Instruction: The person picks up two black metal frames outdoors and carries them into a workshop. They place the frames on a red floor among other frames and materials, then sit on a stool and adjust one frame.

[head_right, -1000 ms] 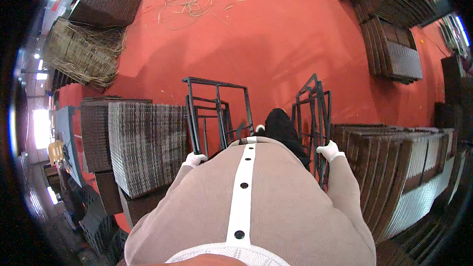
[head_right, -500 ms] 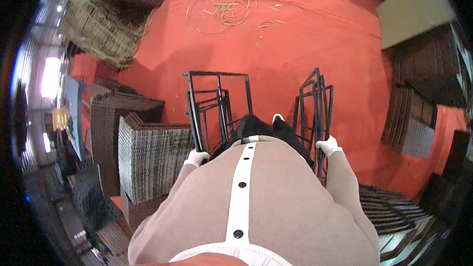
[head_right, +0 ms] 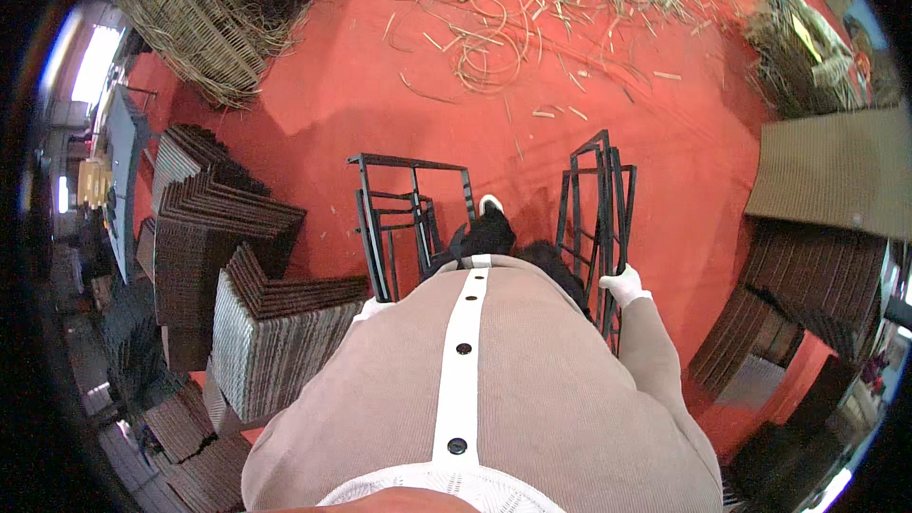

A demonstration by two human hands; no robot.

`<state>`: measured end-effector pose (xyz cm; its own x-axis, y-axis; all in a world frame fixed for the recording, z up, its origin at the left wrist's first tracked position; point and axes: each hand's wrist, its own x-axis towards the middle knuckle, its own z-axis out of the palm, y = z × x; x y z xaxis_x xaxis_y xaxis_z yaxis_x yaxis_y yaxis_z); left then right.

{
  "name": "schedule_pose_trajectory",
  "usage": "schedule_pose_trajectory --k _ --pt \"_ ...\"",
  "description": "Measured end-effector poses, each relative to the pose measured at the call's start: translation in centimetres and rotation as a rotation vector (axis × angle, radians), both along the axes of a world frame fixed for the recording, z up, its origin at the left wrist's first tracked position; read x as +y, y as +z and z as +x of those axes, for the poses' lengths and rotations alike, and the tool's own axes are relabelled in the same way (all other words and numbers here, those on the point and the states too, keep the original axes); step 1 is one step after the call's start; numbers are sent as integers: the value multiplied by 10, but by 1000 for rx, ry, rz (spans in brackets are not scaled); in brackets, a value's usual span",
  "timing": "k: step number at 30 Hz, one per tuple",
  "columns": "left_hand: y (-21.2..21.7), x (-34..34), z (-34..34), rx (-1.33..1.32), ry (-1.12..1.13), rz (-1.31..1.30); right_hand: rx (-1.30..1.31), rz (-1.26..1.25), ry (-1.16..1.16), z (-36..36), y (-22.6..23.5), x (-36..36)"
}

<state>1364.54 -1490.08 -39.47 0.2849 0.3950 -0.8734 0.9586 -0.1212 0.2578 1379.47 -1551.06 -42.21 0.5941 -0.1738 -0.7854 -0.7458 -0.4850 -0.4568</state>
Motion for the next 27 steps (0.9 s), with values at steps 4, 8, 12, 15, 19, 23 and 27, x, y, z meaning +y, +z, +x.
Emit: schedule_pose_trajectory --k 4,8,12,15,19,23,27 --pt "37 16 94 115 14 56 53 -57 103 128 36 42" --pt "42 56 147 176 54 21 62 15 103 234 39 88" --pt "10 93 179 97 84 4 132 48 117 342 7 127" --pt "6 127 233 103 199 69 136 86 130 435 -15 156" --pt "43 171 353 86 261 76 130 111 178 562 -17 211" --pt "69 217 475 129 272 28 114 182 163 675 7 274" --pt "76 249 591 -73 425 -21 47 189 146 772 16 315"
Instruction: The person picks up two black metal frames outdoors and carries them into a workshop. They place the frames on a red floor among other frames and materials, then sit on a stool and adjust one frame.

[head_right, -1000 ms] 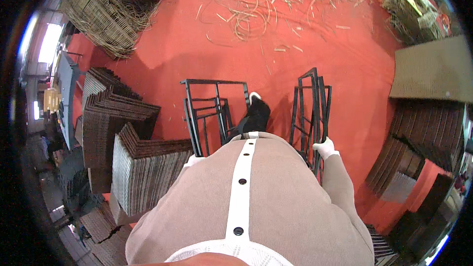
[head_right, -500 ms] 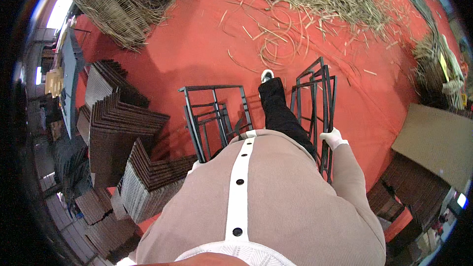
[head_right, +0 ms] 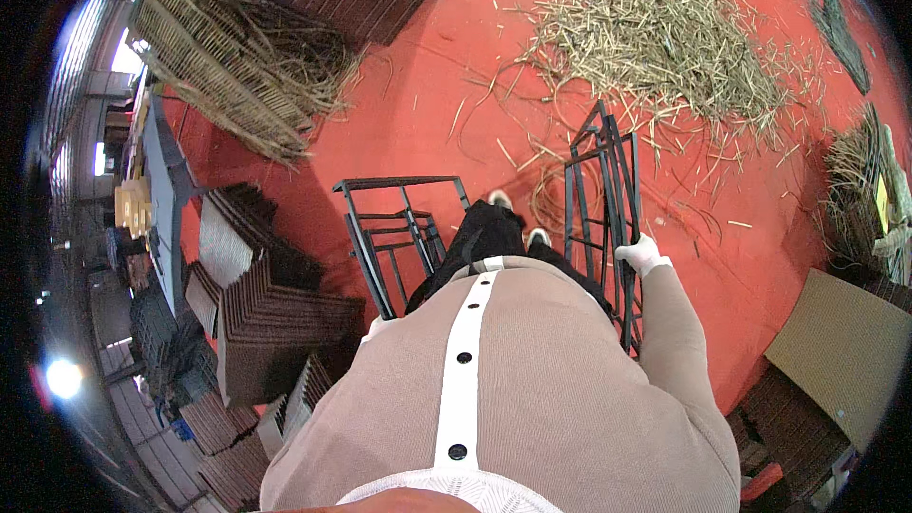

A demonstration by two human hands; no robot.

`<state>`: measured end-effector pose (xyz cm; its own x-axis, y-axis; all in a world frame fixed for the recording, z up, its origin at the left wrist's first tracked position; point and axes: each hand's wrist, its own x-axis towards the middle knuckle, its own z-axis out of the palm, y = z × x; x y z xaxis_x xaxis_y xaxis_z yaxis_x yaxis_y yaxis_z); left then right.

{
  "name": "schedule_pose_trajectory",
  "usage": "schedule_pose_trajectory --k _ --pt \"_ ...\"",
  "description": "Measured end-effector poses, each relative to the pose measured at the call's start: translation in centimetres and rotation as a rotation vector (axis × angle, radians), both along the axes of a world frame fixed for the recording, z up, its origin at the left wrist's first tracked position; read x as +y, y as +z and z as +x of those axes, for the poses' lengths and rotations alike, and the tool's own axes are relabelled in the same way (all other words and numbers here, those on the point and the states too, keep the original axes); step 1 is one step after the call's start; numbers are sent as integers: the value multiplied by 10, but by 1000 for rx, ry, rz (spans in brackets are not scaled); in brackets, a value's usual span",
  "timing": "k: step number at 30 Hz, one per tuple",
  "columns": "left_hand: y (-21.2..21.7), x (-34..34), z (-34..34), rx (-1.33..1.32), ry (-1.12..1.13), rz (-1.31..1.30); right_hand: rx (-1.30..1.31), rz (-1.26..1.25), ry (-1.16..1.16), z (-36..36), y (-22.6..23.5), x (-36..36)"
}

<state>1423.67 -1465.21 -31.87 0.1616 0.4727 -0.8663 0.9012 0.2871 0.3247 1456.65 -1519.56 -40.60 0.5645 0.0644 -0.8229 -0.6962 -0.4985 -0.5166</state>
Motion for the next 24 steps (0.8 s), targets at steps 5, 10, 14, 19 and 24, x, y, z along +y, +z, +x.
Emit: schedule_pose_trajectory --k 5,10,14,19,24 --pt "-5 55 141 135 -183 97 -61 -31 7 112 -26 35" --pt "-58 144 286 170 -343 135 30 -15 -126 235 -24 85" --pt "-54 180 429 16 -92 -76 -30 -69 -75 331 -8 119" --pt "-58 225 588 1 -349 39 -40 -65 -98 446 32 149" --pt "-58 248 719 18 -399 93 -36 -50 -148 556 17 171"
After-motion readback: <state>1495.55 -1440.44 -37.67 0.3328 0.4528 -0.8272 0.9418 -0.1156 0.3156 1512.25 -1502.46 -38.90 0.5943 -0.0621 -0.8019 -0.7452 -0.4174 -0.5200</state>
